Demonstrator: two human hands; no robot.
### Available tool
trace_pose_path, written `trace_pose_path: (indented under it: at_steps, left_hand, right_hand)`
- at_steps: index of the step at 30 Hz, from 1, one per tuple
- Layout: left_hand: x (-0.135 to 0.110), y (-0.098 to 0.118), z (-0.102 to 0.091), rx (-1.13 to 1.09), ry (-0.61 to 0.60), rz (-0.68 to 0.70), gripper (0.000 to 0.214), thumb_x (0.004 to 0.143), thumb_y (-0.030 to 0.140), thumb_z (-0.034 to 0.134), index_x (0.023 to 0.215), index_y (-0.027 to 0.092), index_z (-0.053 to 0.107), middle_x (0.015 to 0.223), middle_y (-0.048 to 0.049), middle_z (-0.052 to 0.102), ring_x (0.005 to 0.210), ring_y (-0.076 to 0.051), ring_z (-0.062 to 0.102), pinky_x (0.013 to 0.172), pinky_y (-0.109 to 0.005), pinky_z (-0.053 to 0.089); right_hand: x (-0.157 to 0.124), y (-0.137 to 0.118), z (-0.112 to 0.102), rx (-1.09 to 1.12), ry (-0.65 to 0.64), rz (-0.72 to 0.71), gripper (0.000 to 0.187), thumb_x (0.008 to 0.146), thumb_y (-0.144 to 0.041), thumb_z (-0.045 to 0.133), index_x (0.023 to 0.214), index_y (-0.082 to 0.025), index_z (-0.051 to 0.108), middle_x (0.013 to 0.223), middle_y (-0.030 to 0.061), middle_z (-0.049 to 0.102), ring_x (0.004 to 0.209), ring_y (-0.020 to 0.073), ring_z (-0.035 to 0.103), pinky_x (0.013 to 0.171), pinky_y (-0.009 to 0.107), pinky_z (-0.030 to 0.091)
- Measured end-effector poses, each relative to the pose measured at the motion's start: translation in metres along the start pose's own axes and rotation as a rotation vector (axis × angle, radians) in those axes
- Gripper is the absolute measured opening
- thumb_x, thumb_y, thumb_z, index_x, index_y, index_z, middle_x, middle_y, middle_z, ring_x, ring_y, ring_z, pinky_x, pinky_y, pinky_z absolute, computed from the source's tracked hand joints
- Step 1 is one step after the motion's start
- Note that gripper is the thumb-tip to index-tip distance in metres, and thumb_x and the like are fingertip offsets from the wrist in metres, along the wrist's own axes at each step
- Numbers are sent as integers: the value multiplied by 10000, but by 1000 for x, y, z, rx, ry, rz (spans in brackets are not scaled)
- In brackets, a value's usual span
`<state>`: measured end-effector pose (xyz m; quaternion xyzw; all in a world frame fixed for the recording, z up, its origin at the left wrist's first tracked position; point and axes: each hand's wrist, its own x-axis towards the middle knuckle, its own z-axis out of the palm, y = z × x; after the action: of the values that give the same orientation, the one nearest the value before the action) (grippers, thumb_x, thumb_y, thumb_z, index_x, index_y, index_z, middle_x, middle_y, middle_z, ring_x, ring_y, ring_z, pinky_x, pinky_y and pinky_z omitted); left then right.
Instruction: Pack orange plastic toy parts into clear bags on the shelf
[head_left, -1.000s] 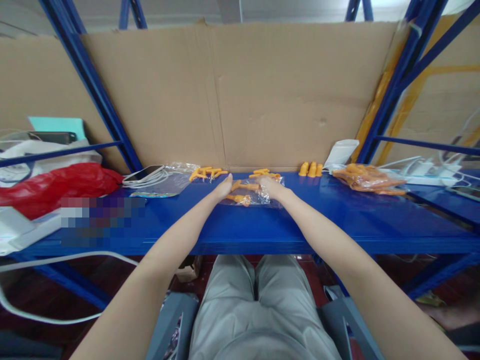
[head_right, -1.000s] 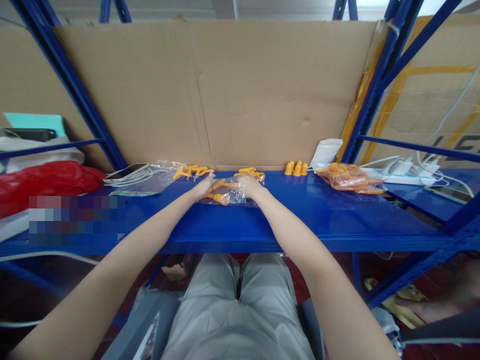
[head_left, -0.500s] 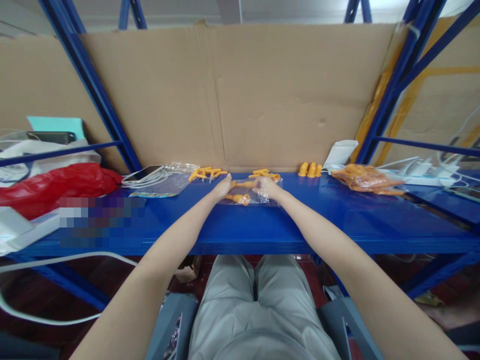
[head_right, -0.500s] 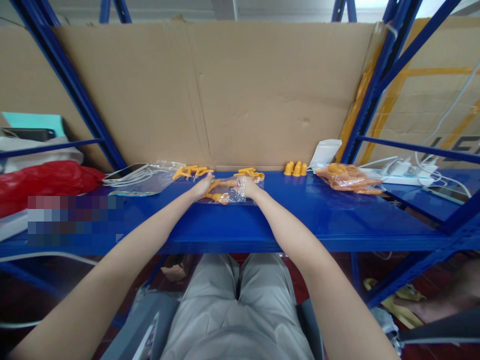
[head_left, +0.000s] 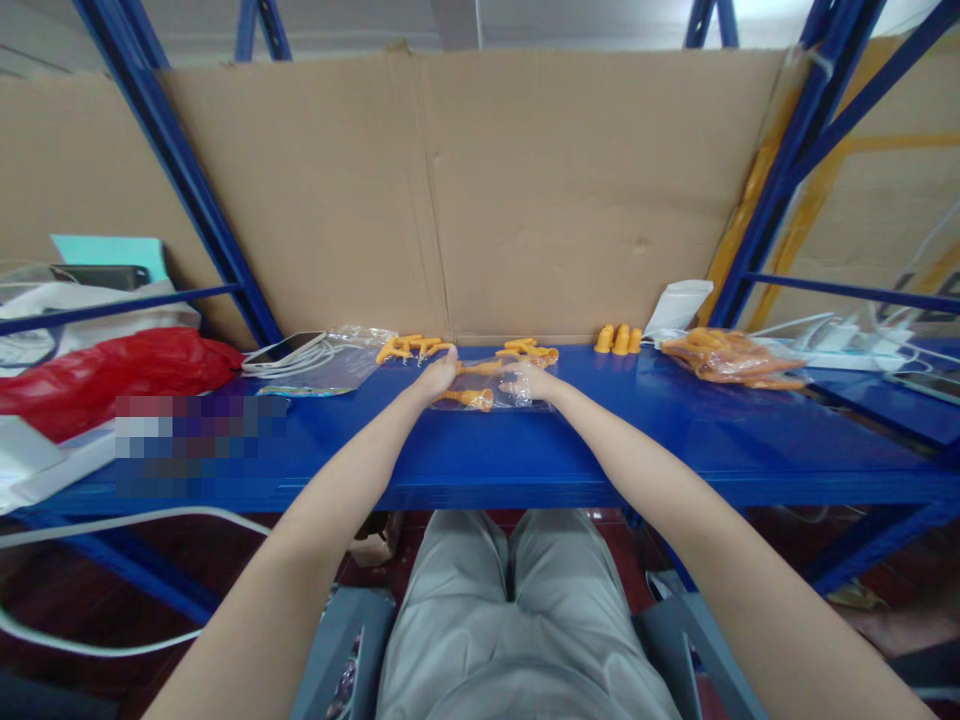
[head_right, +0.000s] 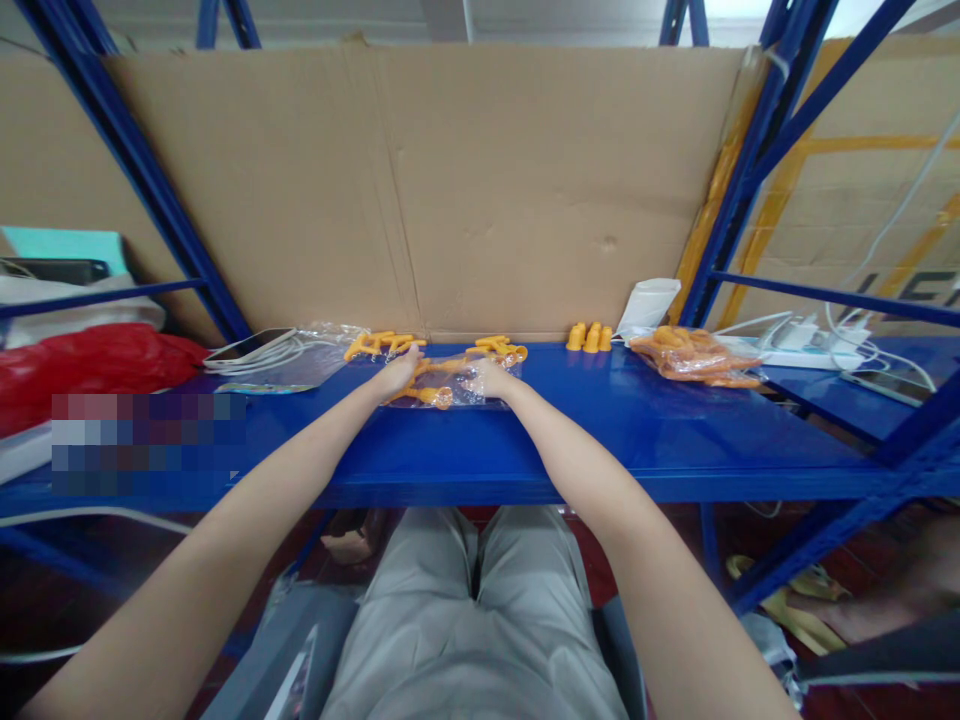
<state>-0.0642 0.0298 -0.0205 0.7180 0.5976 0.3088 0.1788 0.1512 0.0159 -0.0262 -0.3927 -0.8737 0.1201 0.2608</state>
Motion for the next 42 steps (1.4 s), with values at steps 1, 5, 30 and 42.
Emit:
trace_pose_path:
  at_steps: [1, 5, 30, 42]
  left_hand:
    - [-3, 3, -3, 31, -12, -10, 774, 960, 562, 75, 1322, 66, 548, 1407, -171, 517, 1364, -251, 426, 1106, -340, 324]
    - [-9, 8, -8, 71, -70, -11, 741, 955, 561, 133, 1252, 90, 622, 1379, -147, 551, 1330, -261, 470, 1102, -328, 324]
    - [-8, 11, -5, -389, -40, -98, 743, 962, 565, 107, 1240, 103, 618, 1364, -189, 554, 1321, -267, 480, 1100, -403, 354]
    - [0, 5, 2, -471, 14, -91, 745, 970, 529, 92, 1165, 67, 644, 1285, -213, 614, 1233, -235, 568, 1090, -339, 378]
  right_hand:
    - [0, -1, 0, 12, 0, 1, 286, 792, -80, 603, 1041, -120, 738, 1069, 115, 725, 1000, 245, 670, 939, 370, 495]
    - [0, -5, -3, 70, 18, 2, 281, 773, -71, 613, 1018, -131, 737, 1077, 106, 718, 1015, 236, 658, 939, 372, 491]
    - [-12, -22, -13, 469, -204, 174, 166, 716, -194, 733, 870, -146, 774, 916, 76, 732, 802, 162, 651, 778, 276, 506]
    - [0, -13, 3, 314, -123, 59, 220, 768, -205, 688, 945, -112, 781, 1010, 122, 741, 889, 206, 680, 821, 298, 515]
